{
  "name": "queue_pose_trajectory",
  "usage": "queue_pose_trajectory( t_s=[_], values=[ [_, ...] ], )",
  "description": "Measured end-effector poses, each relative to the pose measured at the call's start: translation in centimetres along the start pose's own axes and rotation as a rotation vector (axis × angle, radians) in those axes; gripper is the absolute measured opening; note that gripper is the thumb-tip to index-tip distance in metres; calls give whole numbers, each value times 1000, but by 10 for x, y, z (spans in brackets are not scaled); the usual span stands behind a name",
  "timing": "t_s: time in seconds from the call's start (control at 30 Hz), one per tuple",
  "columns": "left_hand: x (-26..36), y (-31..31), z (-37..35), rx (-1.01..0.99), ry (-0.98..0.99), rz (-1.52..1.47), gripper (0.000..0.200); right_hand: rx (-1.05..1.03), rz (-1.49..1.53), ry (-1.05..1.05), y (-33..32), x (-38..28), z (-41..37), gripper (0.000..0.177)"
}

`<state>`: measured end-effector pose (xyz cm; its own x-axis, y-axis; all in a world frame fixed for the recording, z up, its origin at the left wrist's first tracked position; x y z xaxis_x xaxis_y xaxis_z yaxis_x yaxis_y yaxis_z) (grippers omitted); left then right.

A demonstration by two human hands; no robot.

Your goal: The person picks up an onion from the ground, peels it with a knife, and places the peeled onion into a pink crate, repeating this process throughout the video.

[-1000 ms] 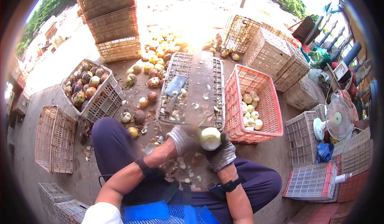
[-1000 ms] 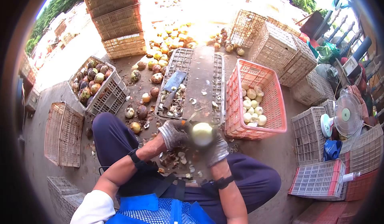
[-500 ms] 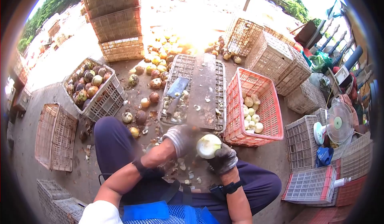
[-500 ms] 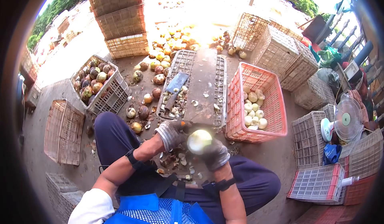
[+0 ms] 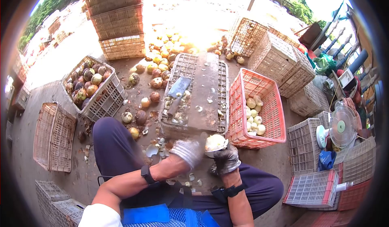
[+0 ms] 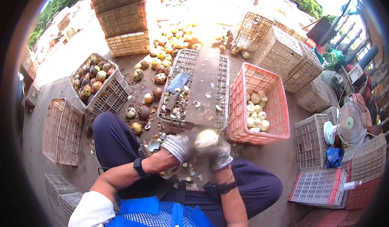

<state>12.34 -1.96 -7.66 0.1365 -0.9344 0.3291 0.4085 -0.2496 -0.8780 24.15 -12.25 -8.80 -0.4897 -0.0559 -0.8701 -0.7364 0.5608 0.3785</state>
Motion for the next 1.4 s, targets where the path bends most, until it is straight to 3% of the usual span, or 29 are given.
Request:
queue_pose_trajectory(
  t_s=[0.27, 0.4, 0.5, 0.53, 0.63, 0.73, 0.83, 1.03, 1.07, 1.17, 1.27, 1.33, 1.4],
  values=[
    [-1, 3, 15, -300, -202, -11, 36, -3, 140, -1, 1, 9, 2, 64],
    [-13, 25, 22, -484, -148, -15, 37, 63, 59, -16, 3, 4, 0, 68],
    [-9, 17, 20, -480, -199, 9, 41, 107, 75, -124, 3, 1, -1, 70],
    [-11, 10, 20, -472, -235, -6, 45, 161, 239, -94, -9, 8, 1, 76],
    [-26, 28, 15, -449, -416, -71, 53, 120, 234, -209, -15, -10, 2, 82],
    [-46, 53, 10, -534, -346, -60, 42, 94, 234, -259, -20, -13, 3, 87],
    [-26, -6, 32, -743, -104, -33, 48, 91, 162, -260, -23, -10, 4, 89],
    [-3, -27, 18, -360, -389, -150, 41, 114, -126, -242, 1, -27, -13, 92],
    [-4, -20, 17, -341, -339, -158, 37, 105, -166, -286, 0, -25, -11, 93],
    [-23, 1, 16, -456, -434, -90, 39, 93, -51, -192, 11, -32, -17, 92],
    [-75, 61, -16, -468, -218, 136, 45, 61, -45, -276, 17, -38, -21, 92],
    [-81, 63, -21, -410, -201, 59, 46, 125, -274, -358, 12, -39, -24, 93],
    [-80, 59, -12, -311, -345, -254, 42, 195, -524, -449, 11, -43, -28, 91]
  ],
)
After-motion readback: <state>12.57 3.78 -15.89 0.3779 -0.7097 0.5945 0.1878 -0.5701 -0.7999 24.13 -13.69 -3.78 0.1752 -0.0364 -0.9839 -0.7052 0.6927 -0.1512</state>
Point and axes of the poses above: each hand's wrist, its own z-axis towards the middle knuckle, its own y-axis out of the palm, x = y × z, the point moved 3 cm from there along z, towards the middle knuckle, and after that the axes turned 5 degrees about y, right-handed, at the moved point
